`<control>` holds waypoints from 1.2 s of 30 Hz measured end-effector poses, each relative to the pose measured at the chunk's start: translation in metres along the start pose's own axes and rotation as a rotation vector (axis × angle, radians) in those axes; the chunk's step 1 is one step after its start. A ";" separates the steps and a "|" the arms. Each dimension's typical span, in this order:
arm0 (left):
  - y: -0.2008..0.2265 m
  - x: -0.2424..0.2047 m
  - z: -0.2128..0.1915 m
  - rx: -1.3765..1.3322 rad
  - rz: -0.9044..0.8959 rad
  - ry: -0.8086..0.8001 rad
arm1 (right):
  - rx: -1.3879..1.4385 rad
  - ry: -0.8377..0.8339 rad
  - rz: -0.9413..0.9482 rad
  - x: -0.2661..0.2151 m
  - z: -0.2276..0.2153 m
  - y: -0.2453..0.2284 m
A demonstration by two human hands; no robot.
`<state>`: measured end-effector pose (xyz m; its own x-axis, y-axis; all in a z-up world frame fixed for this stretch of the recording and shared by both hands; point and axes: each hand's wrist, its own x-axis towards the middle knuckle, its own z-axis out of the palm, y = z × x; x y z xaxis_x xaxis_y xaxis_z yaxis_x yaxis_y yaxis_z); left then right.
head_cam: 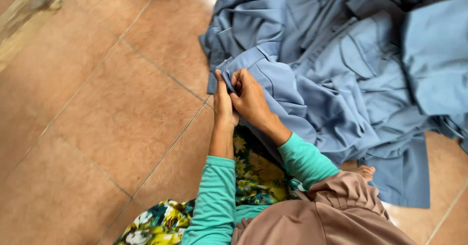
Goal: Folding blue trousers into neat squares on the floor.
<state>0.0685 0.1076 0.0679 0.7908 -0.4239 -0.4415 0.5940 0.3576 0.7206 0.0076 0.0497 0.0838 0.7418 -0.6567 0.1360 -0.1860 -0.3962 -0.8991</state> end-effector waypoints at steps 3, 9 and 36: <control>0.043 -0.027 -0.002 -0.067 -0.043 0.033 | -0.047 -0.102 -0.012 -0.003 0.022 0.000; 0.012 0.000 -0.047 -0.031 -0.018 0.022 | 0.126 -0.461 0.010 -0.003 0.002 -0.008; 0.030 0.025 -0.047 -0.158 0.010 0.093 | -0.392 -0.300 -0.276 -0.167 -0.138 0.072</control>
<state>0.1127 0.1465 0.0531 0.8027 -0.3436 -0.4875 0.5961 0.4909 0.6354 -0.2185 0.0417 0.0539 0.9368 -0.3068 0.1682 -0.1425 -0.7736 -0.6174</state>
